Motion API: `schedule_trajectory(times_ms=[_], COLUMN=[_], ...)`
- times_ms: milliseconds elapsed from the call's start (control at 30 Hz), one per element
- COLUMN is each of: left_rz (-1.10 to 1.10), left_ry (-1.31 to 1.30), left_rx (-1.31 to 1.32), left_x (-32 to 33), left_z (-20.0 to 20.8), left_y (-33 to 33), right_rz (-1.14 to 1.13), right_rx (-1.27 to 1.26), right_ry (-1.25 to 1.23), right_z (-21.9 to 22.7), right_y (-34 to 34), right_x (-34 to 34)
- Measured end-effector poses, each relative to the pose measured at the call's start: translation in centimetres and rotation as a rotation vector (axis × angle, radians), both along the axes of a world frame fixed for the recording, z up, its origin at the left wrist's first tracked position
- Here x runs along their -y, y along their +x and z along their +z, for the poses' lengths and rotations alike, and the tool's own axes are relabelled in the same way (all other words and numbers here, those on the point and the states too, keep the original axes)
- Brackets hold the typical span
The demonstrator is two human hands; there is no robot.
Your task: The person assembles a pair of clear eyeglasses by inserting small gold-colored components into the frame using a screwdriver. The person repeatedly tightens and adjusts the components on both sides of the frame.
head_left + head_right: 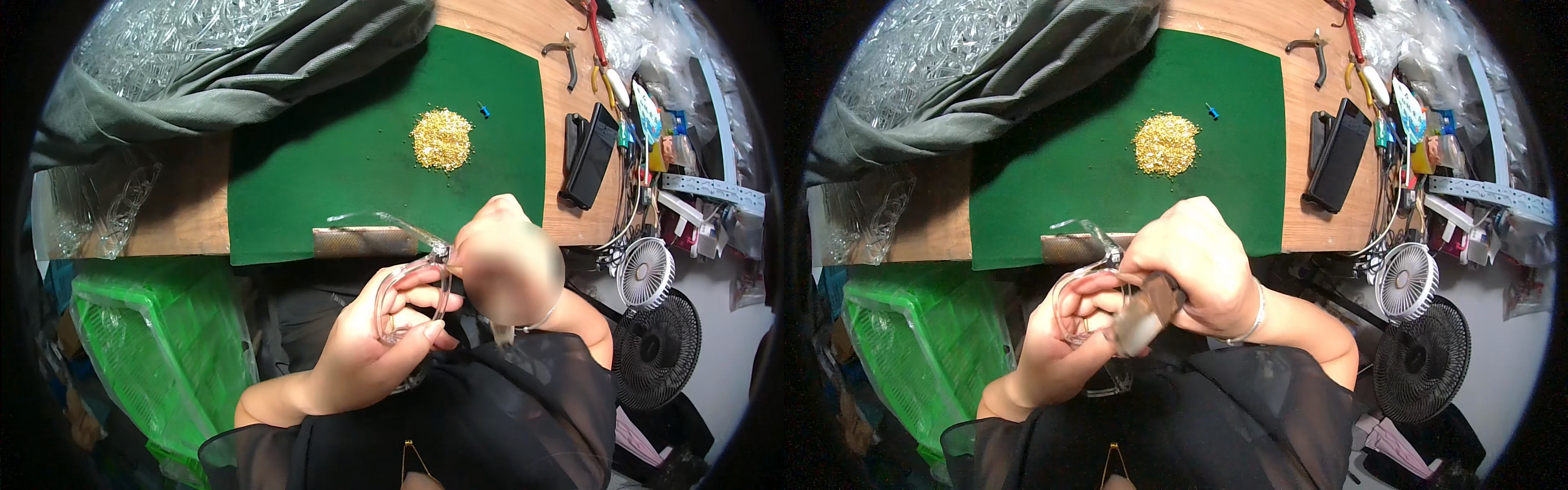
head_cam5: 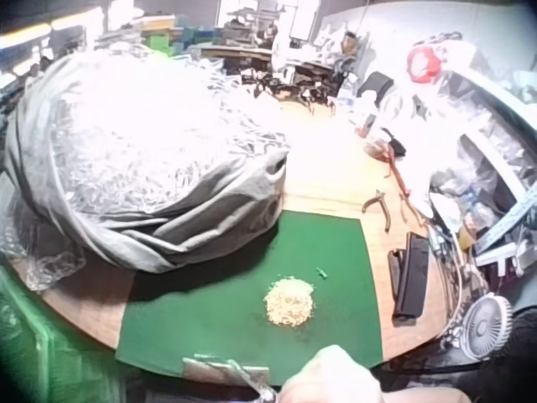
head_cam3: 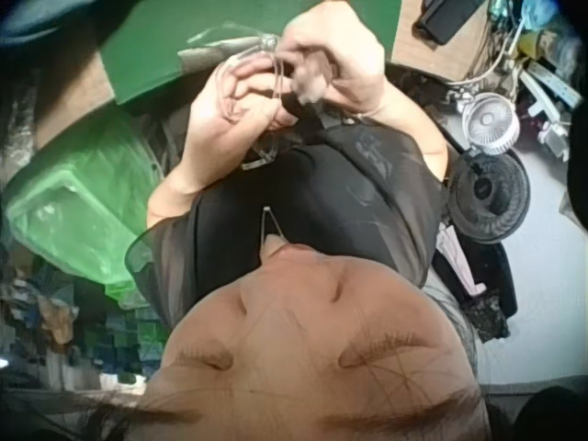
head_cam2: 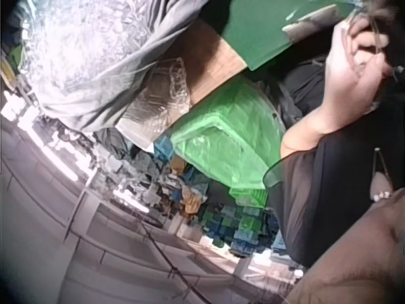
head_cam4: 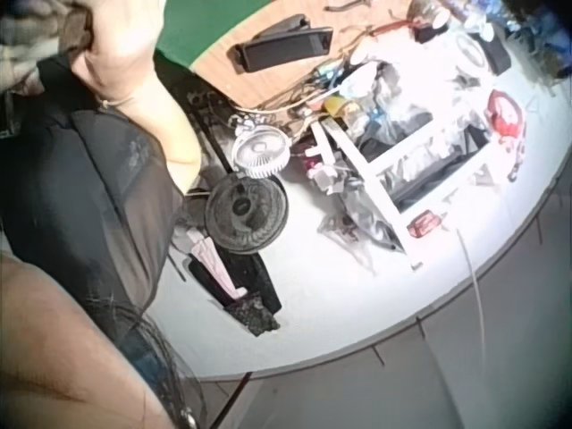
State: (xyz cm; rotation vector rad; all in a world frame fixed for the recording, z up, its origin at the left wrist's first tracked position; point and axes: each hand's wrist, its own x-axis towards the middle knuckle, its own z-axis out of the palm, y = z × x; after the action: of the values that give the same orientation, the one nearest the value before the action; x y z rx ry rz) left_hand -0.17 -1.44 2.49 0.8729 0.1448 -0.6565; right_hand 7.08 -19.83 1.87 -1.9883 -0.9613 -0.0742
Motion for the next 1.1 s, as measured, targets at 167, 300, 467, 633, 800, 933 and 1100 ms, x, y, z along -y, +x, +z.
schedule_trajectory(times_ms=[167,300,467,633,800,933,1100], left_rz=[-0.023,-0.045,-0.077,-0.077,-0.092,-0.075,-0.084], left_ry=[-0.018,-0.006,-0.021,0.007,0.076,0.042,0.052], left_rx=[0.054,0.1,0.142,0.153,0.208,0.203,0.232], left_x=[-0.3,-0.5,-0.7,-0.7,-0.6,-0.6,-0.6], left_z=[-0.3,-0.6,-0.7,-0.8,-0.9,-1.2,-1.5], left_y=[-0.6,-0.8,-0.7,-0.8,-0.9,-1.1,-1.2], right_rz=[0.037,0.087,0.087,0.097,0.091,0.09,0.092], right_rx=[0.091,0.034,-0.023,-0.107,-0.139,-0.157,-0.163], right_ry=[0.111,0.152,0.169,0.192,0.172,0.181,0.169], right_z=[-0.8,-0.7,-0.5,-0.5,-0.4,-0.5,-0.4], right_y=[-0.1,0.1,0.1,0.3,0.1,-0.1,-0.2], right_x=[0.1,0.1,0.3,0.2,0.3,0.4,0.4])
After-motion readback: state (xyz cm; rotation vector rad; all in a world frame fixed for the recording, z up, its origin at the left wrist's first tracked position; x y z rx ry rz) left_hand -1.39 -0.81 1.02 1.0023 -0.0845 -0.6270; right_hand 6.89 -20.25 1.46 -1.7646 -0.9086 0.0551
